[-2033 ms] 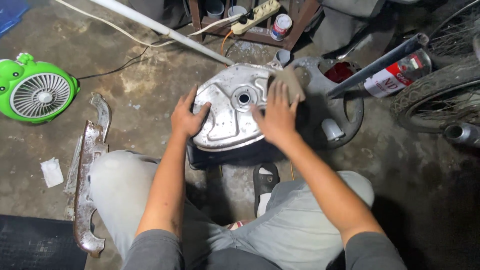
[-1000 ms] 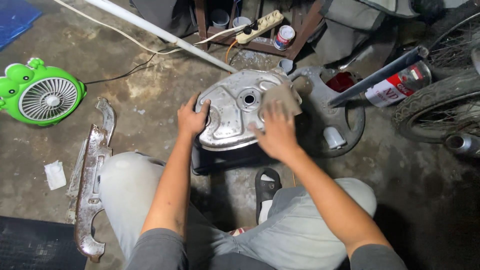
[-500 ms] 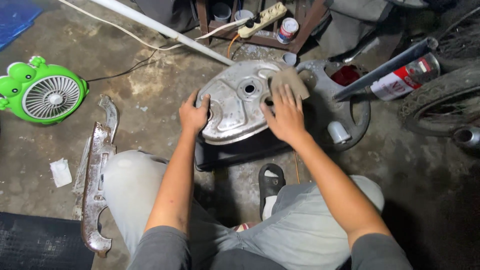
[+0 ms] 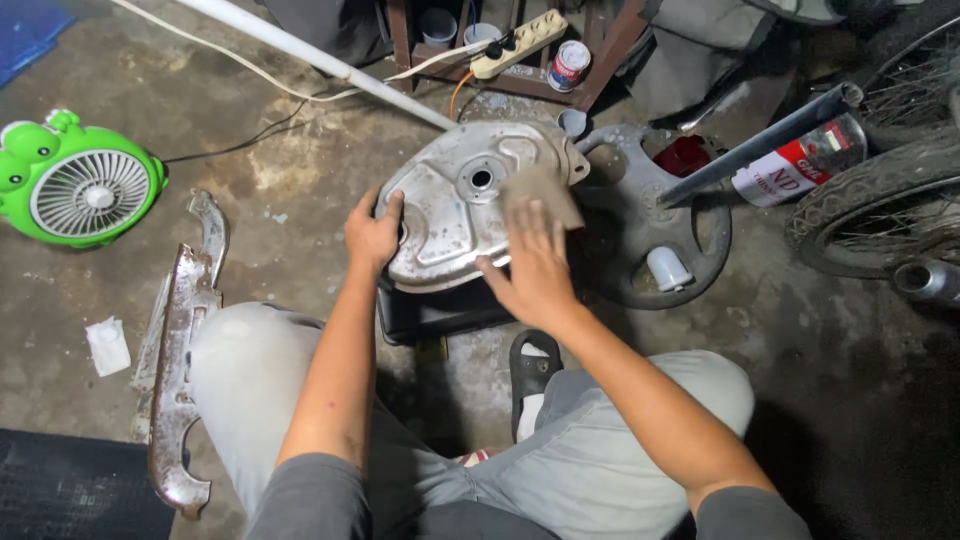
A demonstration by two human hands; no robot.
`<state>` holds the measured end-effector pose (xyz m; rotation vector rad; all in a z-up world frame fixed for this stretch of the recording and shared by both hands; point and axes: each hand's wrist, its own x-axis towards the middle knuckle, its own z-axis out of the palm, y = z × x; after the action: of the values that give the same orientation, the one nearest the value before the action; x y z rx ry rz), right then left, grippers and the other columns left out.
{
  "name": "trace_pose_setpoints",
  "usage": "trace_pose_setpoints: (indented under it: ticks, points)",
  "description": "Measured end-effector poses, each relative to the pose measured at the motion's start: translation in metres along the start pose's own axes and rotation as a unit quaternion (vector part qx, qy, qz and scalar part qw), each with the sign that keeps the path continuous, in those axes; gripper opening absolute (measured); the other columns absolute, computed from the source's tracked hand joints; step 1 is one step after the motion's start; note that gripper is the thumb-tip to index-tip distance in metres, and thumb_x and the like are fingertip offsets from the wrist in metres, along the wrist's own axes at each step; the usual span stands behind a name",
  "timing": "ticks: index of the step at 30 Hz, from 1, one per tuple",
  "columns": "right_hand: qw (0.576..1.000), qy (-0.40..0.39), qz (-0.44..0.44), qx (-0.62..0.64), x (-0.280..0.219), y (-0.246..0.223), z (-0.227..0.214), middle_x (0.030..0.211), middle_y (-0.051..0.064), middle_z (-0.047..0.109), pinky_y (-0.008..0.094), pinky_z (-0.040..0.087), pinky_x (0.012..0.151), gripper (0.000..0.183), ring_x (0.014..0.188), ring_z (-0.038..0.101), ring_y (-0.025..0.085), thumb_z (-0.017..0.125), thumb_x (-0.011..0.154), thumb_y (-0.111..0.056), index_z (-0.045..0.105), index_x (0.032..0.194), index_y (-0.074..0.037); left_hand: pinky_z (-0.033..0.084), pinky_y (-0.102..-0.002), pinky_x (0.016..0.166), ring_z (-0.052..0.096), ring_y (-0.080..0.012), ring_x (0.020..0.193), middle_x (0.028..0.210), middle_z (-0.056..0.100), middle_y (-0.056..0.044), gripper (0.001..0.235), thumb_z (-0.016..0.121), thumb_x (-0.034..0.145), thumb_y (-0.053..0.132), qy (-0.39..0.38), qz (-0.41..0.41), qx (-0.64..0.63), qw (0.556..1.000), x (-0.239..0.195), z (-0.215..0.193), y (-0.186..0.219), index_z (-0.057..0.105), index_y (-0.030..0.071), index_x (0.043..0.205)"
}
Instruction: The person sands a metal motorcycle part with sandpaper to smooth the surface.
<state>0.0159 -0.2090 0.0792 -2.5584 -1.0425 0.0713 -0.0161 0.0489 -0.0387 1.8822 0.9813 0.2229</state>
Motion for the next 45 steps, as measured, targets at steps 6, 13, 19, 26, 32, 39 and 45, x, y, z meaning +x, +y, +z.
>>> trace_pose_setpoints:
  ticks: [6,13,19,26,32,39,45]
  points:
    - [0.997,-0.021,0.038,0.063,0.03,0.044,-0.001,0.166,0.028,0.018,0.067,0.011,0.12,0.079,0.155,0.013,0.044,0.054,0.105,-0.046,0.024,0.16,0.001,0.042,-0.048,0.115,0.058,-0.0379,0.131,0.131,0.067,-0.022,0.06,0.062,0.092,0.067,0.034,-0.044,0.037,0.998,0.009,0.019,-0.007,0.064,0.031,0.14]
    - [0.994,-0.046,-0.098,-0.031,0.013,0.023,0.019,0.16,0.029,0.034,0.066,0.024,0.117,0.096,0.15,0.031,0.044,0.057,0.092,-0.066,0.037,0.155,0.003,0.044,-0.047,0.114,0.058,-0.0342,0.133,0.135,0.067,-0.016,0.062,0.062,0.091,0.068,0.032,-0.092,0.028,0.995,0.02,0.023,-0.003,0.062,0.031,0.14]
    - [0.995,0.003,-0.087,-0.039,0.011,0.005,0.013,0.153,0.043,0.032,0.071,0.03,0.111,0.089,0.143,0.034,0.057,0.067,0.094,-0.048,0.039,0.148,0.016,0.041,-0.047,0.116,0.057,-0.0344,0.134,0.137,0.066,-0.017,0.065,0.059,0.094,0.066,0.047,-0.093,0.021,0.994,0.03,0.023,-0.008,0.061,0.024,0.143]
    - [0.991,0.004,-0.106,-0.082,0.026,0.028,0.011,0.156,0.035,0.038,0.066,0.028,0.114,0.087,0.146,0.035,0.048,0.06,0.096,-0.054,0.041,0.151,0.01,0.036,-0.048,0.119,0.056,-0.0356,0.136,0.138,0.066,-0.017,0.063,0.053,0.098,0.063,0.052,-0.092,0.034,0.994,0.023,0.022,-0.015,0.059,0.021,0.145]
    - [0.983,-0.006,-0.162,-0.09,0.015,0.011,0.019,0.156,0.027,0.043,0.063,0.028,0.115,0.086,0.147,0.037,0.042,0.054,0.095,-0.061,0.043,0.152,0.004,0.038,-0.047,0.117,0.057,-0.0363,0.134,0.137,0.067,-0.017,0.062,0.052,0.098,0.063,0.044,-0.087,0.036,0.995,0.021,0.02,-0.004,0.06,0.022,0.143]
    - [0.988,0.02,-0.133,-0.076,0.012,0.009,0.024,0.151,0.031,0.047,0.067,0.026,0.114,0.089,0.145,0.038,0.045,0.051,0.095,-0.066,0.048,0.148,0.006,0.043,-0.048,0.112,0.059,-0.0405,0.13,0.13,0.068,-0.021,0.058,0.053,0.096,0.066,0.057,-0.108,0.064,0.991,0.017,0.027,0.01,0.063,0.029,0.139]
    - [0.987,0.039,-0.117,-0.1,0.03,0.038,0.009,0.145,0.029,0.055,0.07,0.035,0.106,0.074,0.138,0.049,0.044,0.062,0.096,-0.052,0.054,0.144,0.005,0.044,-0.047,0.113,0.059,-0.0378,0.131,0.134,0.068,-0.017,0.055,0.052,0.097,0.063,0.052,-0.117,0.054,0.99,0.025,0.033,0.002,0.061,0.032,0.141]
